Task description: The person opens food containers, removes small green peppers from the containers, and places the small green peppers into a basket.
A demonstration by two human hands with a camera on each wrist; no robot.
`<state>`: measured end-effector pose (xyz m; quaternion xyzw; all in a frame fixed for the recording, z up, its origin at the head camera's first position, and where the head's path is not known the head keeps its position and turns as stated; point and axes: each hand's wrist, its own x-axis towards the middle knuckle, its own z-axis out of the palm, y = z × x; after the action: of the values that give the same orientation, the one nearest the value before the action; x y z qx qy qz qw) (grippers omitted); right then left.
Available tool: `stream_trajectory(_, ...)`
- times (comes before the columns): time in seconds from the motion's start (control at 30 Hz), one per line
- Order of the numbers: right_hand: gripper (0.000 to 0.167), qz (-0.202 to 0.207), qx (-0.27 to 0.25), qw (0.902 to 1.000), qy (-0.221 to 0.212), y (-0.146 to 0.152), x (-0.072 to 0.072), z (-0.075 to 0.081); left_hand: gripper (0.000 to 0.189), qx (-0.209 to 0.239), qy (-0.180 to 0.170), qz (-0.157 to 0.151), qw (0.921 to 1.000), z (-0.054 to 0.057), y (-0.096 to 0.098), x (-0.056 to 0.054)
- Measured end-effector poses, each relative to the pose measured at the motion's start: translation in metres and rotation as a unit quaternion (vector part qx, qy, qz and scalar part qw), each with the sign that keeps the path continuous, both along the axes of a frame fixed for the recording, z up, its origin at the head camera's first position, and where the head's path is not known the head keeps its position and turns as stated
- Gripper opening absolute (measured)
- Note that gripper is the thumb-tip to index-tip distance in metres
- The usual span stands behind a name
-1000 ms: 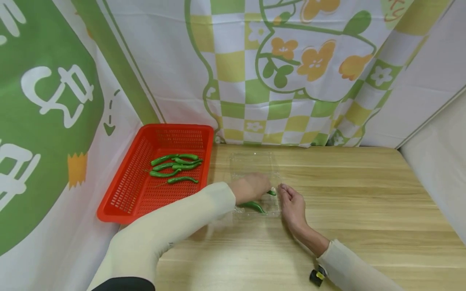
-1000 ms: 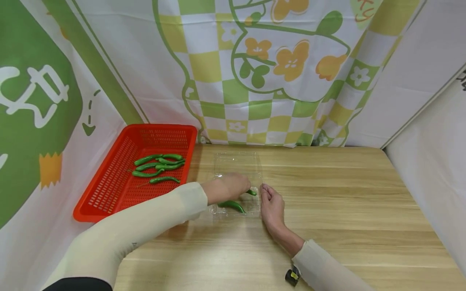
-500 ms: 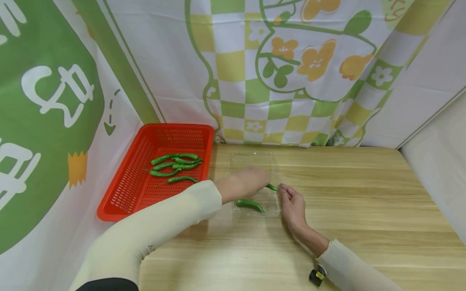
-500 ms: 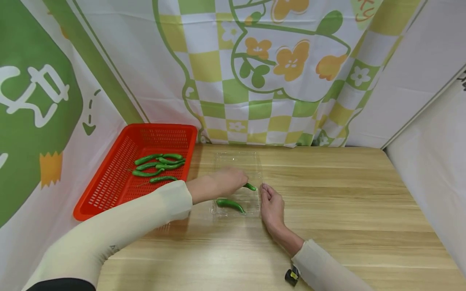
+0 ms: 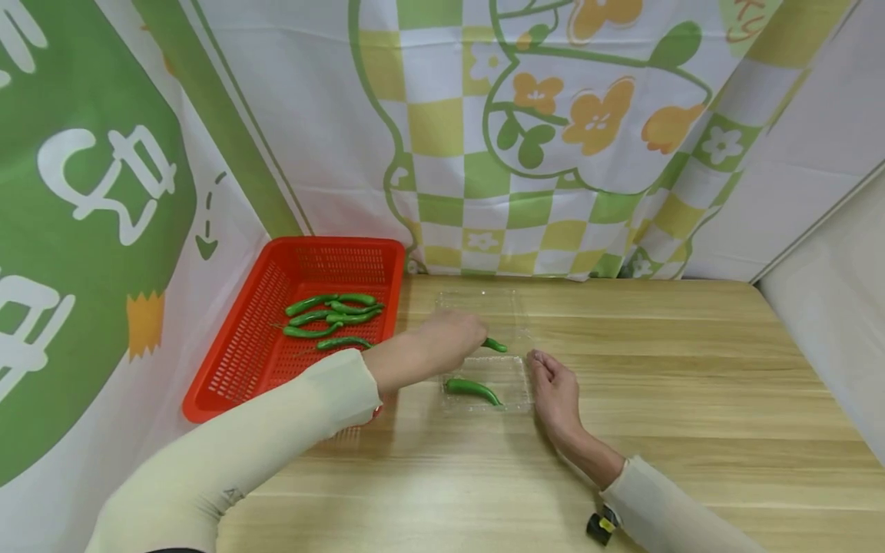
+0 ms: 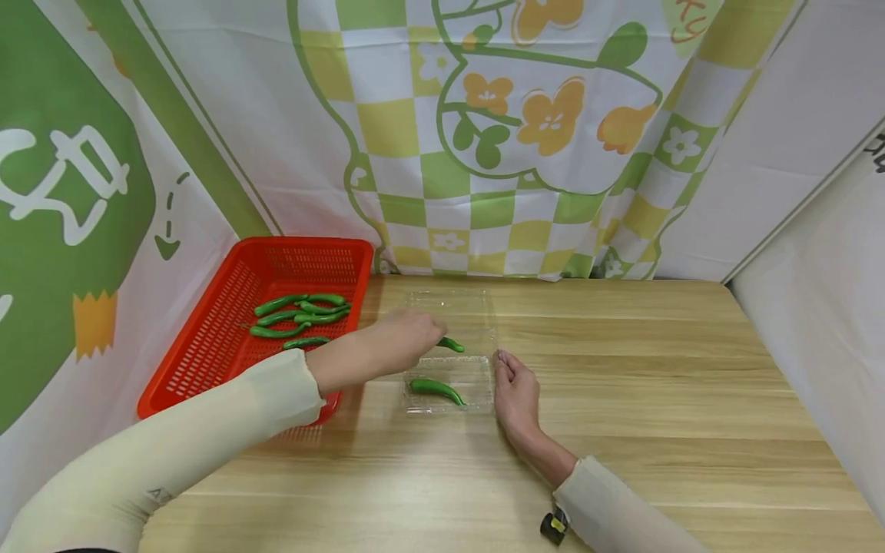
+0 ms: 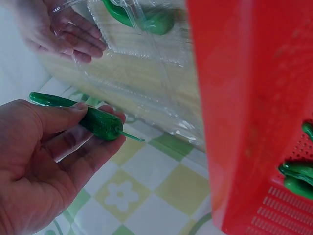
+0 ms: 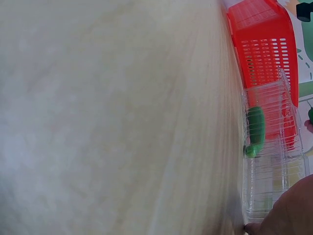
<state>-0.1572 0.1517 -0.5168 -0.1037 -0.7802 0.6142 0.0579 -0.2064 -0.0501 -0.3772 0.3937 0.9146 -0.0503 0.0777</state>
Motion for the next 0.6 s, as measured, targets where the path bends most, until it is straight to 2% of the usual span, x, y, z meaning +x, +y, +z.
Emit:
stream_trajectory(0.27, 0.034, 0.004, -0.010, 0.9999, 0.002, 0.001, 0.003, 0.000, 0.018, 0.019, 0.026, 0.010, 0.9994, 0.010, -0.019, 0.008)
stream_trajectory(0.5, 0.034, 0.001, -0.007, 1.0000, 0.000, 0.000, 0.000, 0.000, 0.016, 0.019, 0.068, 0.022, 0.9973, 0.016, -0.051, 0.015)
stream_trajectory(0.6, 0.033, 0.001, -0.004, 1.0000, 0.000, 0.001, -0.001, -0.001, 0.017, 0.012, 0.068, 0.033, 0.9971, 0.019, -0.065, 0.018)
